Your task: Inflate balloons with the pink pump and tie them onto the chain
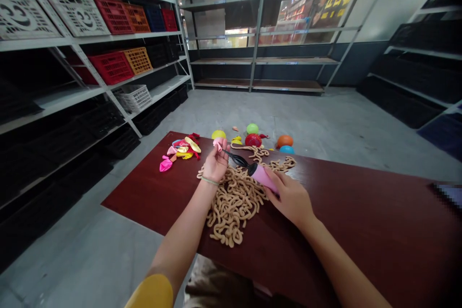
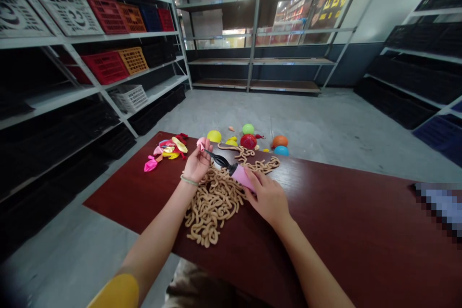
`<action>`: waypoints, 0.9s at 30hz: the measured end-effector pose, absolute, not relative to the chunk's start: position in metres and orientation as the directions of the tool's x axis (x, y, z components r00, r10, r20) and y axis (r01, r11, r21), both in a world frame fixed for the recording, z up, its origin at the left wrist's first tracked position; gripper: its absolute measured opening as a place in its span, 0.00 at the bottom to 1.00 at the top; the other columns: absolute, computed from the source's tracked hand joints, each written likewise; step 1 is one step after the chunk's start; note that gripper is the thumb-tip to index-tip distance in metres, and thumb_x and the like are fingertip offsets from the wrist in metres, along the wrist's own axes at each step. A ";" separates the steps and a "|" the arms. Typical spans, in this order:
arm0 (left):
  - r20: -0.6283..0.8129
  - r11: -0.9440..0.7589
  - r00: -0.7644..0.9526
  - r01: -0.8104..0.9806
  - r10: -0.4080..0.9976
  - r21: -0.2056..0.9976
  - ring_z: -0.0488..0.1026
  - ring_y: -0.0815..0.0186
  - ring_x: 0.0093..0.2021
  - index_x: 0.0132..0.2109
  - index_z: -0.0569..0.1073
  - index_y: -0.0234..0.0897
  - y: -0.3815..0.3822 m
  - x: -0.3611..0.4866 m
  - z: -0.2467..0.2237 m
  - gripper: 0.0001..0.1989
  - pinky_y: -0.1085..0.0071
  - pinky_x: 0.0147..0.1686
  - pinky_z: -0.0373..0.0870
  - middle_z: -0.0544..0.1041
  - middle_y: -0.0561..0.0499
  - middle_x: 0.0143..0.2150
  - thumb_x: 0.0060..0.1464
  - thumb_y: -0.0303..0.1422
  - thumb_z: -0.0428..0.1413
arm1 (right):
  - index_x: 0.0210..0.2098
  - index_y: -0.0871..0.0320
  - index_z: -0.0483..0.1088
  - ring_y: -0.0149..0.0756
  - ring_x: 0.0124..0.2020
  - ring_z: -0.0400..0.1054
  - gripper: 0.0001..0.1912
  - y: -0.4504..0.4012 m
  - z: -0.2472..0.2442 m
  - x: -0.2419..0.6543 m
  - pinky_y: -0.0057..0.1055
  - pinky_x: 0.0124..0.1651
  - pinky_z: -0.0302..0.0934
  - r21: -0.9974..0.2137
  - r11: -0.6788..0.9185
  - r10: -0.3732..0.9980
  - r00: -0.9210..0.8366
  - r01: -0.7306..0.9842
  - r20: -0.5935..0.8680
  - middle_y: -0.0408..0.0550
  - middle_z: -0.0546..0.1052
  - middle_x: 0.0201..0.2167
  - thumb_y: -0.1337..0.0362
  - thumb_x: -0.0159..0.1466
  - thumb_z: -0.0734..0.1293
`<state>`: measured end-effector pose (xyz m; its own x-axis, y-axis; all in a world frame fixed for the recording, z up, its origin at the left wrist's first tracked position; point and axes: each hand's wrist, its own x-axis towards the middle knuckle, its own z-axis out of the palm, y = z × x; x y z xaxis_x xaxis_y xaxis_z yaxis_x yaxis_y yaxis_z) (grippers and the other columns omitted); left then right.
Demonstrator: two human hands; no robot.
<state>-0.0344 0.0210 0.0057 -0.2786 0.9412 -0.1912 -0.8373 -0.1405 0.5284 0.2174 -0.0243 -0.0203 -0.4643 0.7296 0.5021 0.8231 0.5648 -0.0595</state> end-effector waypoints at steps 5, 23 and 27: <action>-0.103 -0.221 -0.344 -0.777 0.933 0.590 0.69 0.61 0.61 0.45 0.72 0.35 0.019 -0.028 0.007 0.07 0.64 0.57 0.71 0.75 0.43 0.56 0.63 0.28 0.51 | 0.65 0.51 0.58 0.42 0.46 0.71 0.28 -0.025 -0.018 0.217 0.36 0.45 0.66 -0.071 0.567 0.729 -0.460 0.820 0.506 0.50 0.74 0.52 0.57 0.67 0.62; 0.112 -0.391 -0.483 -0.527 0.869 0.755 0.71 0.65 0.58 0.52 0.59 0.45 0.015 0.006 -0.002 0.17 0.66 0.57 0.67 0.75 0.48 0.56 0.60 0.35 0.57 | 0.64 0.52 0.59 0.42 0.46 0.71 0.27 -0.026 -0.018 0.215 0.36 0.45 0.66 -0.108 0.567 0.731 -0.437 0.817 0.524 0.50 0.74 0.53 0.57 0.67 0.62; 0.110 -0.373 -0.477 -0.503 0.872 0.780 0.73 0.64 0.57 0.52 0.59 0.45 0.014 0.009 -0.002 0.18 0.65 0.56 0.68 0.76 0.47 0.54 0.59 0.37 0.57 | 0.66 0.52 0.57 0.42 0.47 0.71 0.28 -0.027 -0.019 0.214 0.36 0.46 0.66 -0.120 0.568 0.729 -0.430 0.814 0.532 0.51 0.74 0.53 0.58 0.67 0.61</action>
<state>0.0089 0.0135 -0.0016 -0.4768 0.8722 0.1098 -0.5029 -0.3730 0.7797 0.2143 -0.0267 -0.0191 -0.4301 0.7292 0.5322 0.8141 0.5681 -0.1204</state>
